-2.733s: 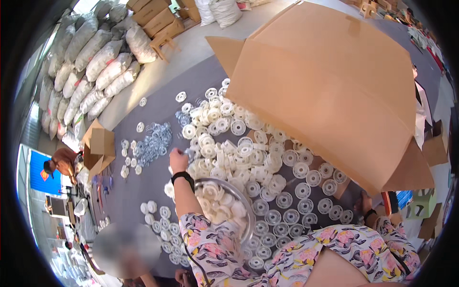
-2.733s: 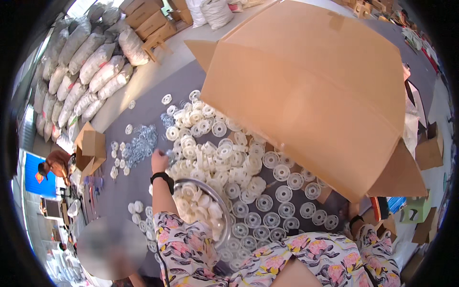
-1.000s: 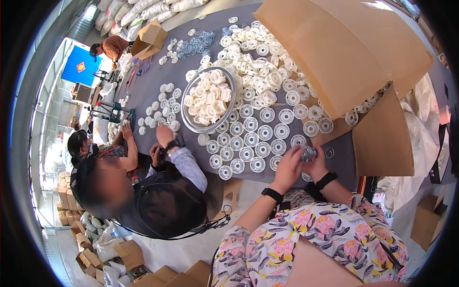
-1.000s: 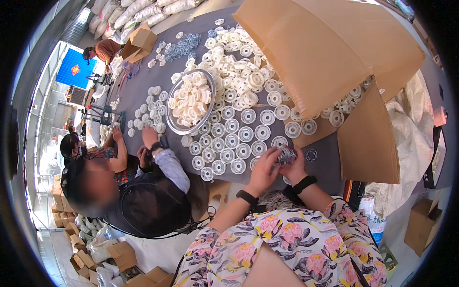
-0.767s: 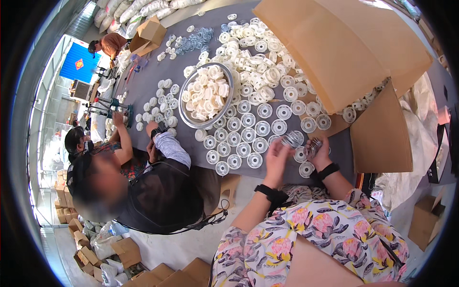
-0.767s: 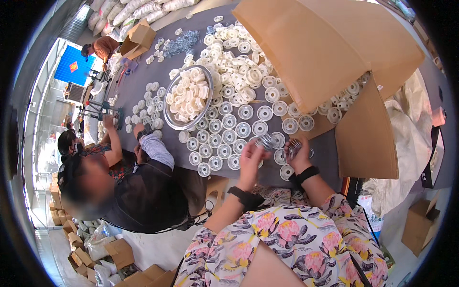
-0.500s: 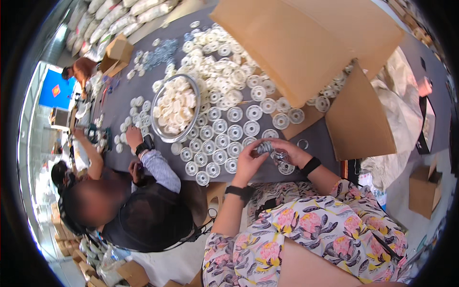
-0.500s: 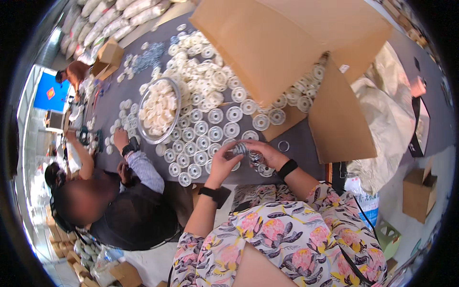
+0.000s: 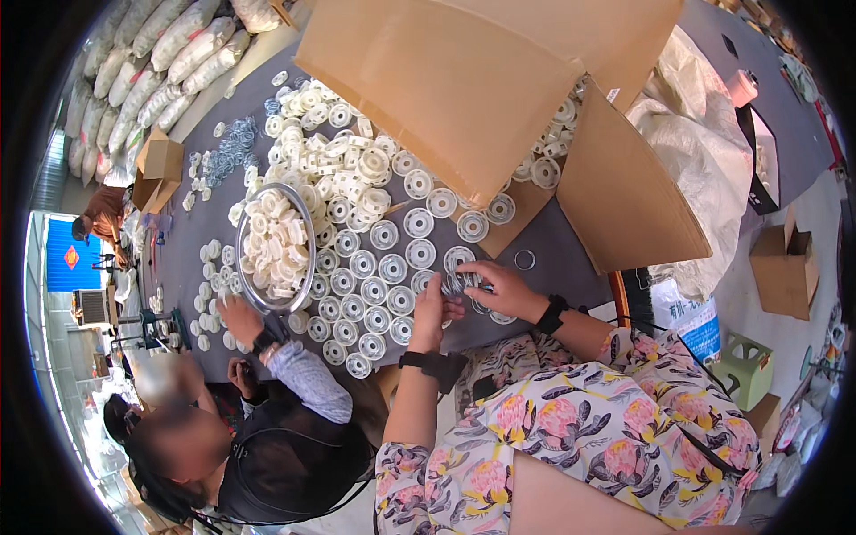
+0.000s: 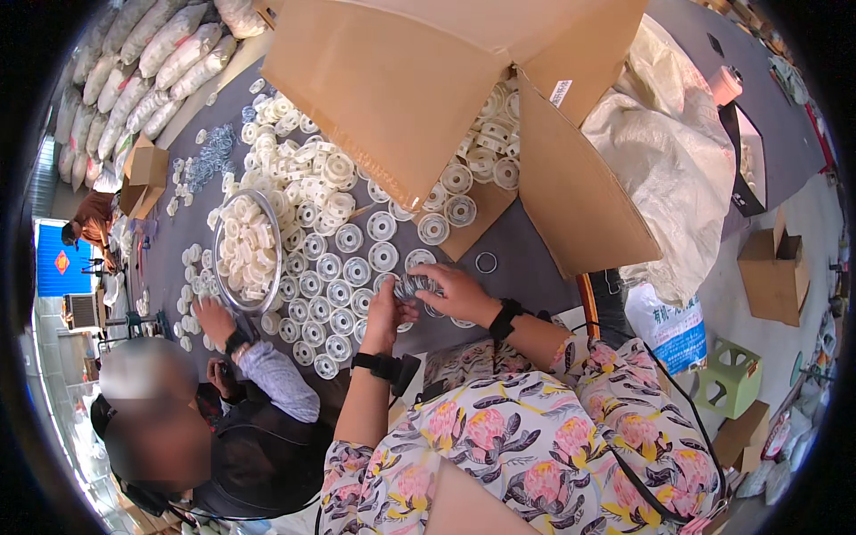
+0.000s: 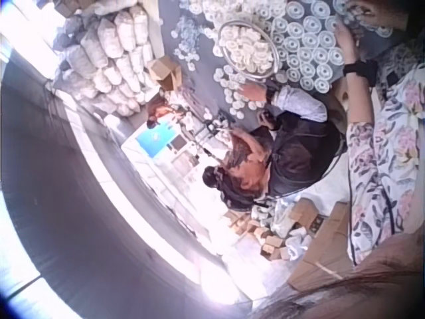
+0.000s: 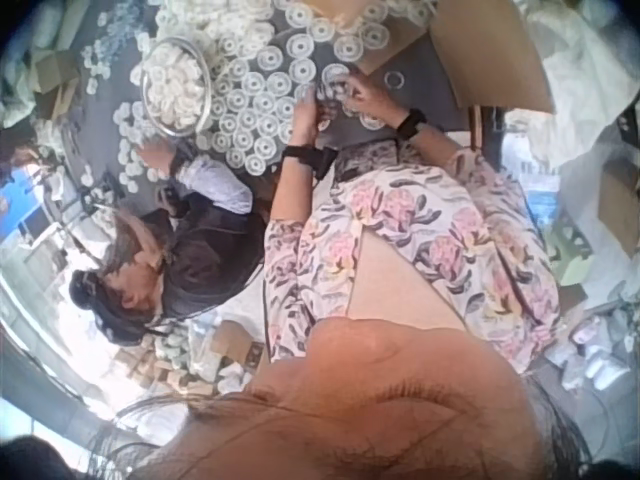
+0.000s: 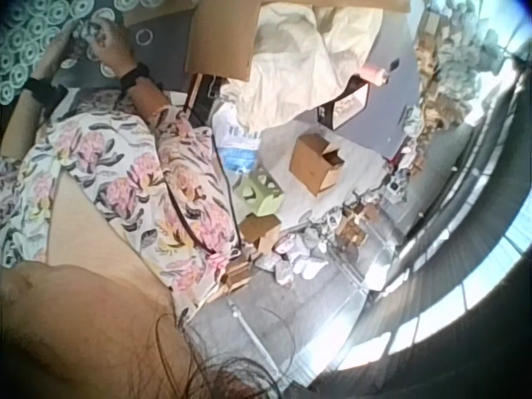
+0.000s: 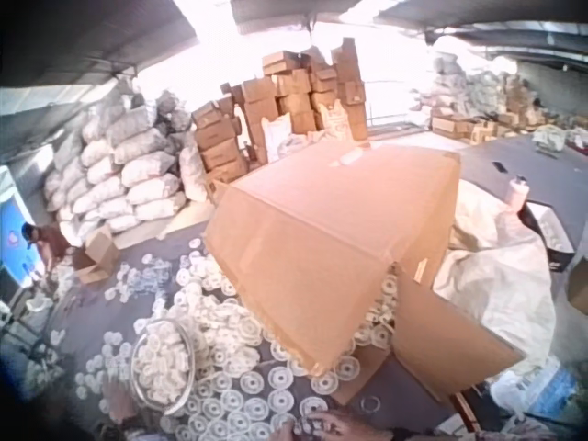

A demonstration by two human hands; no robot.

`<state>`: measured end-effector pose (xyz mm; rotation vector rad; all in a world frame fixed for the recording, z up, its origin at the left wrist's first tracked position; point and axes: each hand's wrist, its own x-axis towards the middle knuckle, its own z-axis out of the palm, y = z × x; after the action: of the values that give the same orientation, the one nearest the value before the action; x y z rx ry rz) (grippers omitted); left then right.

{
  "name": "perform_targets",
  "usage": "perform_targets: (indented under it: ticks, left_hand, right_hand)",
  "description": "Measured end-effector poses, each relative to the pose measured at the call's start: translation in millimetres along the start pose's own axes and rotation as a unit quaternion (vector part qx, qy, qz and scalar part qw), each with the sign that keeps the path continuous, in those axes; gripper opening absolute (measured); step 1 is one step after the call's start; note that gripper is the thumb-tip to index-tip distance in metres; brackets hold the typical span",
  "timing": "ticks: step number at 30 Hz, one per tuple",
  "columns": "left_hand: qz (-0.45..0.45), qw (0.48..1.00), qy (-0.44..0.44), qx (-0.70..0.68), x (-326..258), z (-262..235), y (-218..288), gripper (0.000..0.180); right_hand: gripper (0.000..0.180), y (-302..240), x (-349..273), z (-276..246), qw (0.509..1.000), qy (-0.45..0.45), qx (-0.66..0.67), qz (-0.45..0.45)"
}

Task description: Sorting and packing white plastic circular components from a table into boxes.

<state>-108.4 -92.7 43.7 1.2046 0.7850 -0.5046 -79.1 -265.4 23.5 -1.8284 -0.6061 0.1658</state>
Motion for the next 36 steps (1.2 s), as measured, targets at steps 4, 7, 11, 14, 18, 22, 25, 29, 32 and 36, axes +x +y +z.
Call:
perform_targets:
  ticks: [4,7,11,14,18,22,25,29,32,36]
  left_hand:
    - [0.169,0.982,0.006,0.081,6.6,-5.2,-17.4,0.034]
    - [0.313,0.93,-0.018,0.194,-4.9,-4.3,-14.0,0.034]
    - [0.422,0.815,-0.002,0.398,-28.8,7.9,4.0,0.04]
    - [0.473,0.726,0.026,0.499,-26.8,-0.5,6.2,0.036]
    - [0.457,0.69,0.039,0.56,-18.2,-21.4,3.2,0.031]
    - [0.412,0.787,0.092,0.45,-15.9,-11.0,-1.5,0.031]
    - [0.427,0.769,0.146,0.452,-9.0,-3.6,0.9,0.033]
    - [0.35,0.834,0.136,0.405,34.4,-35.4,-19.9,0.051]
    - [0.126,0.965,0.039,0.226,26.2,-23.5,-5.5,0.059]
    - [0.307,0.916,0.069,0.249,9.8,-13.1,-3.7,0.04]
  right_hand:
    - [0.038,2.9,4.7,-0.4,0.941,-0.049,0.234,0.238]
    - [0.042,9.0,7.8,-3.7,0.881,-0.089,0.363,0.29]
    - [0.041,2.4,4.8,1.8,0.799,-0.101,0.504,0.311]
    - [0.036,3.4,9.2,5.0,0.768,-0.131,0.521,0.35]
    - [0.033,-21.8,15.3,4.4,0.825,-0.154,0.428,0.336]
    - [0.037,-28.3,18.5,17.6,0.837,-0.093,0.408,0.353]
    - [0.045,5.0,18.7,38.7,0.957,-0.026,0.206,0.204]
    - [0.054,-6.9,17.2,41.1,0.974,0.0,0.086,0.211]
    - [0.056,4.4,13.1,34.2,0.996,0.033,-0.019,0.075]
    - [0.048,12.8,29.1,21.9,0.985,-0.022,0.086,0.15]
